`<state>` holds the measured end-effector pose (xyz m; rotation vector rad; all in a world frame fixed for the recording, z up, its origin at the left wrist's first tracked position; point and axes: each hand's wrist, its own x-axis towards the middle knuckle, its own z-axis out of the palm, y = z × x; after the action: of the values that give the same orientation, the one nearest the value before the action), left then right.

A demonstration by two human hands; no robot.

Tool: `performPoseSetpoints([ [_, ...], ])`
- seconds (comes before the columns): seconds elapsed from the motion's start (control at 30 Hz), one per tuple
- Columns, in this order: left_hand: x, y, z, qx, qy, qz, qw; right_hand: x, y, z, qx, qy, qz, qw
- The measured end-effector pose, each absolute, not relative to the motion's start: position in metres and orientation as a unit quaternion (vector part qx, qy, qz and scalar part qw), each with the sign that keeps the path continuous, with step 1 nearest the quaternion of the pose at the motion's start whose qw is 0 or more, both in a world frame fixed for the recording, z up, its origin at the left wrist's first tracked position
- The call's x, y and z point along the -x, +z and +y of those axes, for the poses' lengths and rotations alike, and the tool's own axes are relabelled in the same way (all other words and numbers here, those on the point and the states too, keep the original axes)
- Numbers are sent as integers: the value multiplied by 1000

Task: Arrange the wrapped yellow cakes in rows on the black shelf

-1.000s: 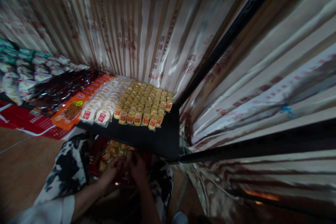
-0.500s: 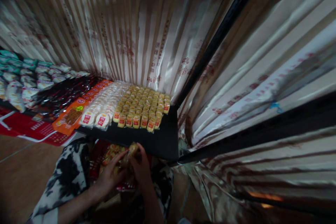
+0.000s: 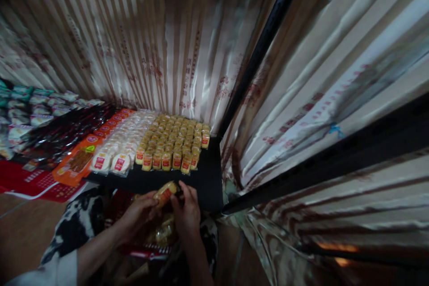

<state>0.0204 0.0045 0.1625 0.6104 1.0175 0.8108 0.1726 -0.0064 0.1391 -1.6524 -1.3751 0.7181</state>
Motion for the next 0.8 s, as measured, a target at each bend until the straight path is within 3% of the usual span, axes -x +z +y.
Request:
performPoseSetpoints([
  [0.13,-19,170,27,-354,328,477,735,-181,153,1,631,183,-648,386],
  [0.33,-27,185,67,-493,248,472,688,-191,162,11,581,123,-722,354],
  [0.57,-63,192,113,-626,264,449,581,-205,159,34,632,56,-669,387],
  [0.8,-118,214,151,-763,254,432,408,-227,151,74,708,13,-552,440],
])
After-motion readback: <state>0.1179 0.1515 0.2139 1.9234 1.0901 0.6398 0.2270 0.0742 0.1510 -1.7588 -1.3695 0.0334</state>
